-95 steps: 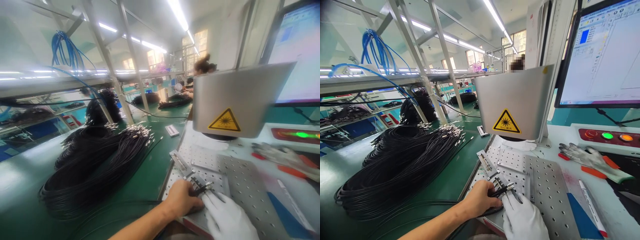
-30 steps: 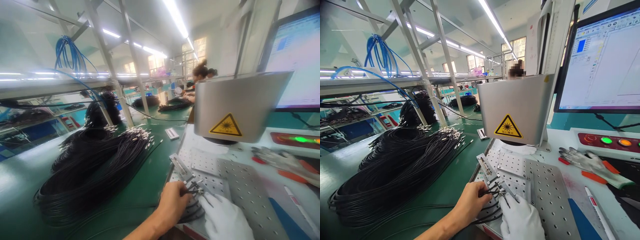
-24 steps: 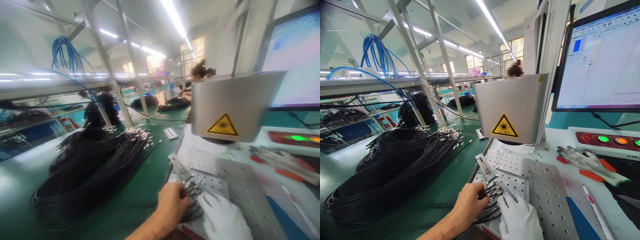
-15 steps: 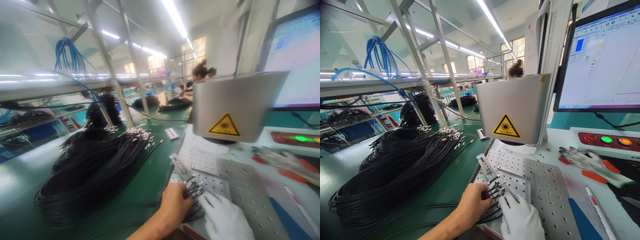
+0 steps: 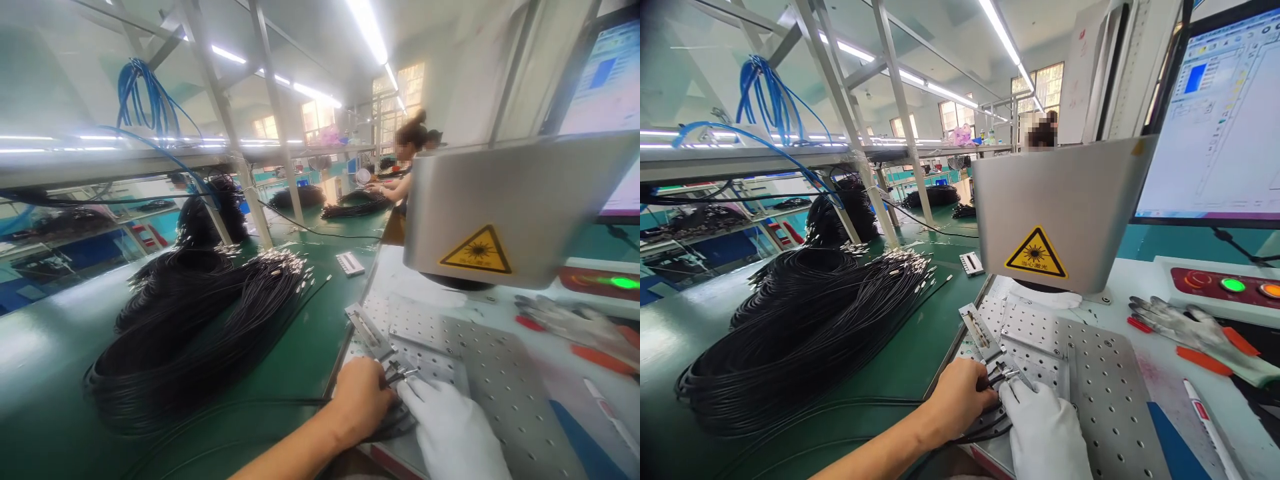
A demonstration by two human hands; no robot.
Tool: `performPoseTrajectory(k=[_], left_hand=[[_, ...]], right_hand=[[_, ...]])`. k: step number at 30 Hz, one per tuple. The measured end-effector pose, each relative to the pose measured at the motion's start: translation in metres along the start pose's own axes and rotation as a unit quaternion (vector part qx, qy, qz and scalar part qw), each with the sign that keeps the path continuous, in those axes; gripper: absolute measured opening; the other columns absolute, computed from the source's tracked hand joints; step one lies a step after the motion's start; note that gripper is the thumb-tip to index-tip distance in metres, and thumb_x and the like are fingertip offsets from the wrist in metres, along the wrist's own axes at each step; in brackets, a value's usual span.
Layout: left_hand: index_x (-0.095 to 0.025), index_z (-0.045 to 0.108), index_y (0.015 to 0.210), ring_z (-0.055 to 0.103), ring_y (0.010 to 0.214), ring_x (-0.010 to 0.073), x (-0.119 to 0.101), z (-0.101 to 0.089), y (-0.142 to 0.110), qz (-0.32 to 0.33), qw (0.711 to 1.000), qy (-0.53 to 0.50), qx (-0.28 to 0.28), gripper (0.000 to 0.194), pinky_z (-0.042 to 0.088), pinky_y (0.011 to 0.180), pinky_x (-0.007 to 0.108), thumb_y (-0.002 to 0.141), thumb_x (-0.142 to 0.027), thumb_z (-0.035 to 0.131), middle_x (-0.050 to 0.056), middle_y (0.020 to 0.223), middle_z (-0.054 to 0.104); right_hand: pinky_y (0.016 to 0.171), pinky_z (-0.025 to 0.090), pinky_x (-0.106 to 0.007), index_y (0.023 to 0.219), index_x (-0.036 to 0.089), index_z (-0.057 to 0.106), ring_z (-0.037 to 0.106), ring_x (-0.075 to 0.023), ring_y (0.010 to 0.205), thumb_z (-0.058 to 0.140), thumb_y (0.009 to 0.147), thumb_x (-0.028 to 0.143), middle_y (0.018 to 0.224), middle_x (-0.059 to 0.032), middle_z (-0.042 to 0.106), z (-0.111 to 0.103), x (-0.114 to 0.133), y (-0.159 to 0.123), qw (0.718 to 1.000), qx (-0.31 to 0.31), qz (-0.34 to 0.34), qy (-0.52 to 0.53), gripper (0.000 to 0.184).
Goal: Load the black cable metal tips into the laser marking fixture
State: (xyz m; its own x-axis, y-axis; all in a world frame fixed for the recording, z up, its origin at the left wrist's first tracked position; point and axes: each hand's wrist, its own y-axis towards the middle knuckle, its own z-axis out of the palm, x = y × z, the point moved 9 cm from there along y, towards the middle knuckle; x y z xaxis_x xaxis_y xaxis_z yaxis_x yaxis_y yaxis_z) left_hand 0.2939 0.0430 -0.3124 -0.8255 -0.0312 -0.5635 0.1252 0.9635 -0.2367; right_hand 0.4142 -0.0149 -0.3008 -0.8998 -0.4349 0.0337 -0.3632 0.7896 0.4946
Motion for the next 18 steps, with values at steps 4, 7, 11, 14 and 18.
performPoseTrajectory(k=[4,7,11,14,18], left_hand=[[-0.018,0.054,0.059,0.039,0.058,0.0109,0.002,-0.008,-0.001,0.02,0.994,-0.108,0.003,0.018,0.026,0.056,0.026,0.065,-0.026,0.069,-0.005,0.056,0.046],[-0.019,0.059,0.08,0.046,0.053,0.0116,0.007,-0.015,-0.005,0.012,0.979,-0.202,0.009,0.015,0.033,0.054,0.025,0.071,-0.031,0.062,-0.004,0.06,0.056],[-0.02,0.056,0.069,0.045,0.052,0.0116,0.004,-0.021,-0.011,0.036,0.985,-0.169,-0.005,0.016,0.032,0.054,0.025,0.078,-0.033,0.053,-0.005,0.054,0.051],[-0.019,0.059,0.059,0.038,0.054,0.0103,0.003,-0.023,-0.012,0.038,0.996,-0.073,-0.038,0.016,0.027,0.056,0.026,0.073,-0.025,0.055,-0.005,0.052,0.044],[-0.023,0.072,0.072,0.053,0.064,0.0138,0.001,-0.02,-0.013,0.014,0.998,0.018,-0.067,0.014,0.03,0.06,0.028,0.074,-0.027,0.059,-0.001,0.064,0.064]], right_hand=[[0.077,0.055,-0.033,0.109,0.026,0.069,0.061,-0.0221,0.088,0.045,0.074,0.003,0.109,-0.0016,0.068,0.003,0.002,0.0,1.0,0.003,-0.009,-0.008,0.048],[0.079,0.055,-0.035,0.112,0.028,0.068,0.06,-0.0219,0.085,0.043,0.073,0.002,0.111,-0.0017,0.067,0.004,0.002,0.002,0.999,0.036,0.004,-0.009,0.052],[0.078,0.056,-0.036,0.113,0.029,0.068,0.061,-0.0234,0.089,0.042,0.073,0.001,0.113,-0.0016,0.067,0.004,0.001,0.005,0.998,0.064,0.023,-0.006,0.055],[0.08,0.057,-0.039,0.114,0.029,0.068,0.061,-0.0252,0.095,0.041,0.073,0.002,0.115,-0.0013,0.067,0.006,0.0,0.005,0.998,0.065,0.025,-0.001,0.055],[0.083,0.056,-0.042,0.112,0.027,0.069,0.061,-0.0265,0.095,0.042,0.074,0.003,0.115,-0.0025,0.067,0.01,-0.002,0.004,0.996,0.08,0.033,0.014,0.052]])
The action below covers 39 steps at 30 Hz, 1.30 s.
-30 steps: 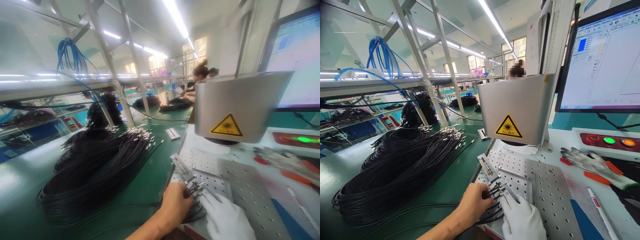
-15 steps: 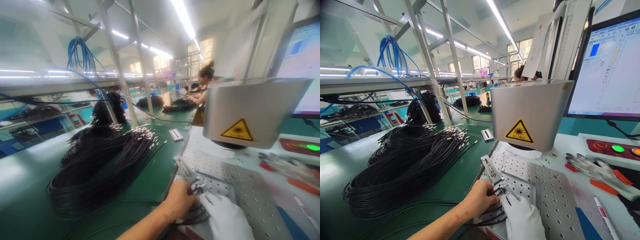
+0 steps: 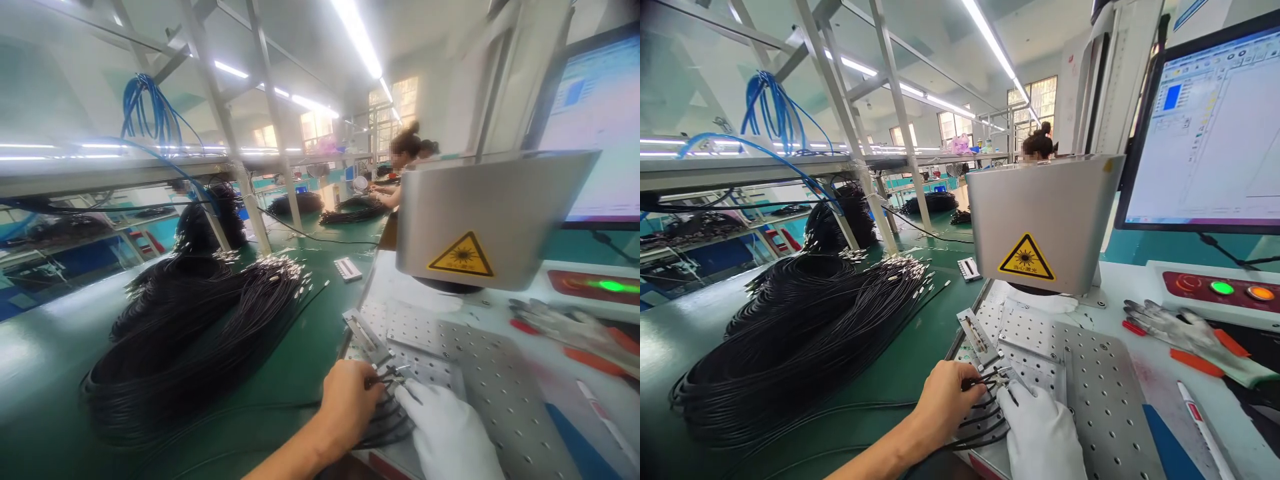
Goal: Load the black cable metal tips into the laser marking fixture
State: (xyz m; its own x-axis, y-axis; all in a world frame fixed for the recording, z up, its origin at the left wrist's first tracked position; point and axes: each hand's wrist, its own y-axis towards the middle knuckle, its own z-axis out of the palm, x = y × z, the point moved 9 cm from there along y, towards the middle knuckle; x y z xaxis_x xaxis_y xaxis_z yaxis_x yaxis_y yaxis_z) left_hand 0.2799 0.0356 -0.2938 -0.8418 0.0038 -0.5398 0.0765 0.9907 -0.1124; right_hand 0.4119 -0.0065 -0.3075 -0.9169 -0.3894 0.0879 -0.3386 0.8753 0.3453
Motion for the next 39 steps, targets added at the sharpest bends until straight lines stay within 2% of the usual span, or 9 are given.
performPoseTrajectory(k=[6,11,18,21,23,28,33,35,39], left_hand=[[-0.022,0.075,0.088,0.068,0.091,0.0247,-0.012,0.006,-0.002,-0.01,0.99,0.136,0.031,0.026,0.041,0.072,0.032,0.08,-0.024,0.051,0.009,0.094,0.075],[-0.019,0.075,0.092,0.068,0.097,0.0278,-0.016,0.01,0.001,-0.012,0.982,0.181,0.048,0.029,0.044,0.077,0.033,0.08,-0.023,0.05,0.013,0.1,0.075],[-0.02,0.071,0.068,0.06,0.069,0.0172,-0.01,0.009,0.006,-0.011,0.996,0.079,0.036,0.016,0.031,0.059,0.029,0.066,-0.016,0.056,0.003,0.068,0.067],[-0.019,0.062,0.057,0.047,0.06,0.0124,-0.007,0.01,0.009,-0.005,0.999,0.019,0.045,0.007,0.028,0.056,0.027,0.065,-0.018,0.059,-0.003,0.053,0.049],[-0.018,0.057,0.055,0.043,0.057,0.0114,-0.004,0.012,0.012,0.006,0.998,-0.027,0.064,0.013,0.028,0.055,0.027,0.067,-0.023,0.061,-0.004,0.051,0.042],[-0.019,0.058,0.063,0.044,0.061,0.0112,0.008,0.02,0.023,0.004,0.995,-0.053,0.079,0.008,0.029,0.057,0.026,0.065,-0.022,0.065,-0.005,0.058,0.047],[-0.018,0.059,0.066,0.046,0.063,0.0115,0.009,0.022,0.023,-0.001,0.994,-0.072,0.079,0.008,0.03,0.058,0.025,0.064,-0.02,0.066,-0.005,0.061,0.05],[-0.018,0.062,0.075,0.047,0.064,0.0116,0.005,0.014,0.021,0.012,0.991,-0.115,0.071,0.009,0.033,0.059,0.024,0.067,-0.022,0.066,-0.005,0.065,0.053],[-0.019,0.069,0.09,0.047,0.062,0.0111,0.002,-0.01,0.012,0.055,0.991,-0.124,-0.003,0.02,0.035,0.063,0.025,0.074,-0.017,0.058,-0.005,0.064,0.055]], right_hand=[[0.081,0.056,-0.044,0.116,0.028,0.068,0.061,-0.0274,0.094,0.041,0.073,0.001,0.116,-0.002,0.066,0.001,0.001,0.002,1.0,0.026,0.002,-0.005,0.057],[0.082,0.055,-0.044,0.117,0.028,0.067,0.061,-0.028,0.094,0.043,0.073,0.002,0.113,-0.0039,0.067,0.004,0.0,0.001,0.999,0.031,0.011,-0.001,0.057],[0.082,0.054,-0.042,0.12,0.028,0.067,0.06,-0.0264,0.097,0.041,0.074,0.001,0.126,-0.0014,0.063,0.007,-0.001,0.002,1.0,0.012,-0.007,0.002,0.059],[0.072,0.052,-0.037,0.118,0.029,0.068,0.061,-0.0238,0.085,0.041,0.077,0.0,0.105,-0.0028,0.068,0.0,-0.001,0.007,1.0,0.006,0.003,-0.006,0.057],[0.065,0.049,-0.034,0.114,0.03,0.07,0.059,-0.0222,0.075,0.04,0.08,0.0,0.089,-0.0028,0.067,-0.005,0.0,0.01,1.0,0.003,0.01,-0.017,0.055],[0.06,0.041,-0.03,0.111,0.034,0.069,0.058,-0.0206,0.073,0.043,0.081,0.0,0.083,-0.0026,0.064,-0.008,0.0,0.012,1.0,-0.002,0.025,-0.013,0.053],[0.062,0.044,-0.031,0.116,0.034,0.067,0.06,-0.0217,0.075,0.039,0.082,0.0,0.089,-0.0032,0.066,0.006,-0.003,0.011,0.998,0.031,0.039,-0.038,0.055],[0.065,0.047,-0.032,0.117,0.033,0.067,0.061,-0.0221,0.078,0.04,0.081,0.0,0.101,-0.0026,0.068,0.008,0.001,0.011,0.998,0.031,0.019,-0.057,0.056],[0.066,0.05,-0.032,0.122,0.035,0.066,0.061,-0.021,0.079,0.039,0.077,-0.004,0.114,0.0,0.067,0.008,0.005,0.013,0.995,0.025,0.001,-0.097,0.065]])
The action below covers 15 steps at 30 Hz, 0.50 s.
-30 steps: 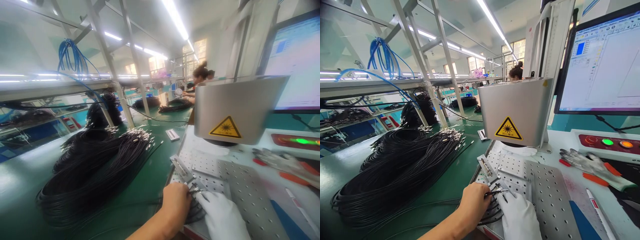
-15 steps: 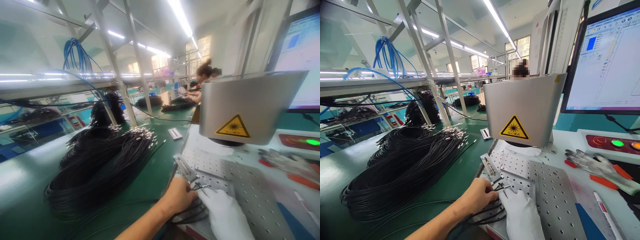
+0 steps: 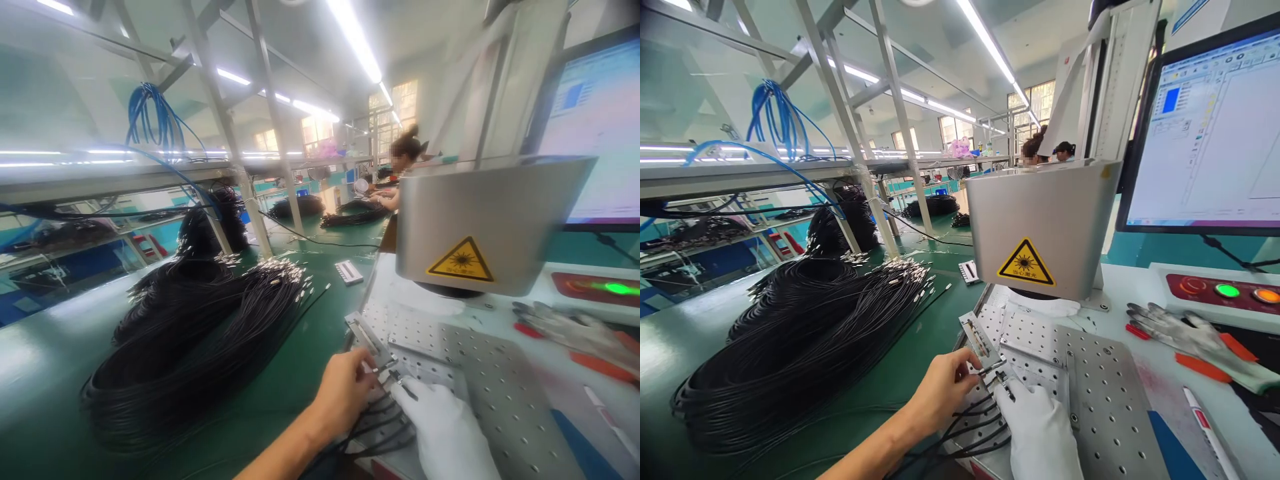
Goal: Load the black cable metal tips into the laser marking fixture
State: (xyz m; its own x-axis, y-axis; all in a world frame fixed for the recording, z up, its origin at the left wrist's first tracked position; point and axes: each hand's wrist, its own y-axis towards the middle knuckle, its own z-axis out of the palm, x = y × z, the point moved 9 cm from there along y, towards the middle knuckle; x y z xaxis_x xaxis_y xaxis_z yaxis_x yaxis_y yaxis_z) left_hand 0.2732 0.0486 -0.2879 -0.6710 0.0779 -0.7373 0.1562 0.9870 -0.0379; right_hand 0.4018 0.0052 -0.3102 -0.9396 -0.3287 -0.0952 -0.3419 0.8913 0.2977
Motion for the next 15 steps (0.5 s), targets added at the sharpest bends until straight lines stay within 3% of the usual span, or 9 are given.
performPoseTrajectory(k=[5,9,15], left_hand=[[-0.022,0.075,0.092,0.058,0.073,0.0143,-0.005,0.002,-0.011,0.081,0.996,0.042,-0.004,0.029,0.041,0.071,0.026,0.078,-0.013,0.051,0.001,0.084,0.069],[-0.021,0.075,0.095,0.063,0.085,0.0187,-0.001,0.01,-0.011,0.079,0.995,0.056,0.008,0.029,0.044,0.078,0.028,0.083,-0.016,0.049,0.005,0.09,0.072],[-0.022,0.074,0.092,0.062,0.084,0.0184,-0.004,0.02,-0.007,0.084,0.989,0.116,0.034,0.029,0.045,0.078,0.027,0.087,-0.017,0.045,0.005,0.091,0.071]], right_hand=[[0.065,0.05,-0.031,0.117,0.032,0.068,0.061,-0.0213,0.08,0.041,0.078,-0.001,0.118,0.0014,0.067,-0.004,-0.001,0.0,1.0,-0.009,-0.002,0.023,0.058],[0.068,0.051,-0.032,0.119,0.03,0.068,0.061,-0.0225,0.082,0.042,0.076,0.0,0.12,0.0007,0.066,-0.004,0.0,0.0,1.0,-0.009,-0.009,0.028,0.058],[0.068,0.049,-0.028,0.118,0.032,0.068,0.06,-0.0201,0.082,0.045,0.074,0.001,0.121,-0.0001,0.066,-0.004,-0.002,-0.001,0.998,-0.021,-0.002,0.054,0.058]])
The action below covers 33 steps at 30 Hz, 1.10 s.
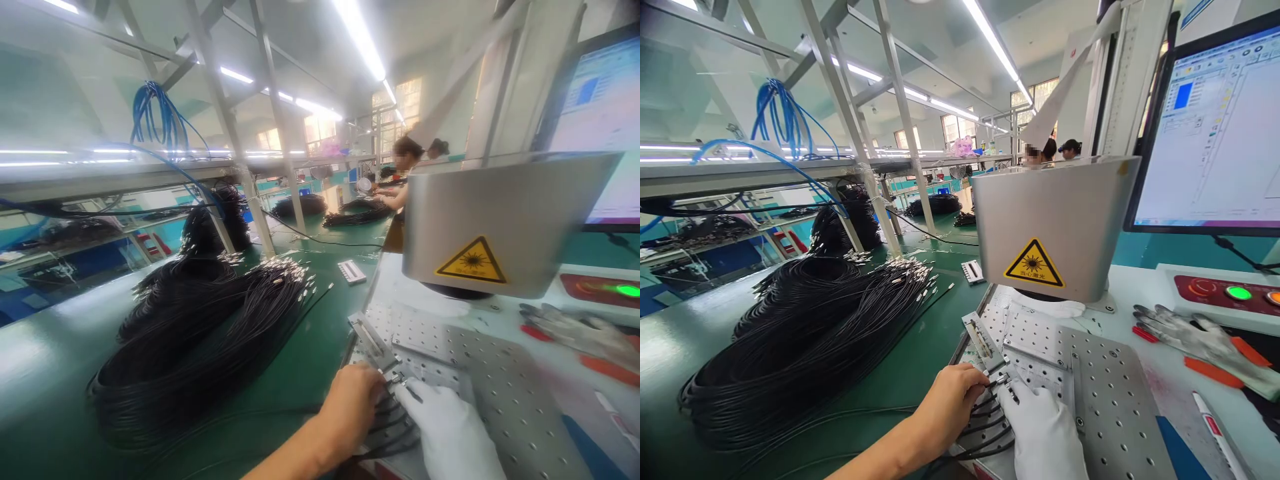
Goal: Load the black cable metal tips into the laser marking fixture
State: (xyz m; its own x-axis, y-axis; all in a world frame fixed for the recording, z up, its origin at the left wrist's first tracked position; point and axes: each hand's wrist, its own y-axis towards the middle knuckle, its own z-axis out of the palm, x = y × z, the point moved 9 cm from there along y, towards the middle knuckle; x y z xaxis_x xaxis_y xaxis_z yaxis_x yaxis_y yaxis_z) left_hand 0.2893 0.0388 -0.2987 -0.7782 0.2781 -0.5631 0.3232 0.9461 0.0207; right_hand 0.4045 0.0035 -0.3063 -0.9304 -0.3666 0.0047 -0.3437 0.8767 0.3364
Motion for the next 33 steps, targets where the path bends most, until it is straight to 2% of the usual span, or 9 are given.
performPoseTrajectory(k=[6,10,14,18,21,24,26,29,33], left_hand=[[-0.024,0.071,0.092,0.056,0.074,0.0168,-0.002,0.01,0.001,0.011,0.998,0.053,0.029,0.027,0.042,0.07,0.026,0.088,-0.018,0.045,0.006,0.085,0.066],[-0.022,0.068,0.081,0.048,0.067,0.0133,-0.006,0.011,-0.001,0.052,0.997,0.041,0.028,0.027,0.036,0.063,0.025,0.091,-0.021,0.043,0.003,0.078,0.058],[-0.019,0.061,0.07,0.04,0.061,0.011,-0.012,0.01,-0.001,0.092,0.994,0.029,0.043,0.031,0.03,0.058,0.025,0.094,-0.024,0.04,0.0,0.071,0.049],[-0.021,0.067,0.084,0.046,0.067,0.0126,-0.019,0.007,0.0,0.117,0.987,0.016,0.106,0.03,0.036,0.063,0.023,0.095,-0.025,0.039,0.002,0.076,0.055],[-0.024,0.07,0.096,0.052,0.073,0.0147,-0.02,0.0,0.0,0.114,0.986,0.037,0.117,0.033,0.04,0.068,0.024,0.095,-0.024,0.037,0.004,0.082,0.061],[-0.026,0.071,0.1,0.056,0.076,0.0159,-0.02,-0.004,0.001,0.104,0.984,0.082,0.117,0.033,0.042,0.07,0.025,0.093,-0.021,0.04,0.005,0.087,0.062],[-0.026,0.072,0.099,0.058,0.08,0.017,-0.022,-0.004,0.004,0.107,0.98,0.113,0.126,0.03,0.043,0.072,0.026,0.089,-0.019,0.044,0.005,0.092,0.063],[-0.024,0.07,0.102,0.059,0.091,0.0192,-0.026,-0.019,0.017,0.097,0.986,0.117,0.066,0.029,0.045,0.081,0.028,0.089,-0.019,0.045,0.007,0.103,0.062],[-0.014,0.06,0.12,0.055,0.111,0.025,-0.004,-0.06,0.043,-0.026,0.986,0.128,-0.1,0.034,0.041,0.099,0.035,0.092,-0.021,0.043,0.014,0.116,0.059]], right_hand=[[0.07,0.052,-0.031,0.122,0.03,0.067,0.061,-0.0222,0.085,0.044,0.073,0.0,0.127,-0.0007,0.063,0.0,0.001,0.0,1.0,-0.007,-0.025,-0.012,0.062],[0.065,0.052,-0.031,0.116,0.031,0.07,0.063,-0.0224,0.083,0.042,0.073,-0.001,0.121,-0.0001,0.066,0.001,0.0,0.007,0.999,-0.013,-0.036,-0.01,0.061],[0.073,0.052,-0.034,0.108,0.029,0.072,0.064,-0.0236,0.084,0.044,0.077,0.003,0.108,-0.0041,0.07,0.009,-0.006,0.011,0.999,-0.01,-0.027,0.045,0.05],[0.084,0.052,-0.037,0.109,0.024,0.072,0.062,-0.0243,0.097,0.039,0.079,0.002,0.114,-0.0079,0.068,0.01,-0.009,0.011,0.993,-0.044,-0.033,0.107,0.05],[0.092,0.052,-0.039,0.113,0.022,0.072,0.061,-0.0239,0.106,0.038,0.08,0.002,0.117,-0.0082,0.067,0.015,-0.012,0.014,0.986,-0.043,-0.062,0.152,0.052],[0.102,0.048,-0.036,0.122,0.022,0.068,0.058,-0.0186,0.115,0.031,0.075,-0.001,0.124,-0.0045,0.065,0.021,-0.031,0.012,0.975,-0.031,-0.062,0.212,0.064],[0.104,0.047,-0.035,0.128,0.023,0.063,0.056,-0.0156,0.119,0.025,0.075,-0.001,0.13,-0.0025,0.061,0.018,-0.056,0.001,0.97,-0.07,-0.013,0.231,0.069],[0.094,0.054,-0.034,0.134,0.029,0.057,0.058,-0.0174,0.117,0.026,0.085,0.007,0.131,-0.0009,0.06,0.009,-0.082,-0.035,0.974,-0.123,0.048,0.183,0.062],[0.08,0.058,-0.028,0.13,0.032,0.059,0.065,-0.0185,0.103,0.032,0.09,0.01,0.12,-0.001,0.066,0.006,-0.078,-0.079,0.977,-0.118,0.089,0.157,0.053]])
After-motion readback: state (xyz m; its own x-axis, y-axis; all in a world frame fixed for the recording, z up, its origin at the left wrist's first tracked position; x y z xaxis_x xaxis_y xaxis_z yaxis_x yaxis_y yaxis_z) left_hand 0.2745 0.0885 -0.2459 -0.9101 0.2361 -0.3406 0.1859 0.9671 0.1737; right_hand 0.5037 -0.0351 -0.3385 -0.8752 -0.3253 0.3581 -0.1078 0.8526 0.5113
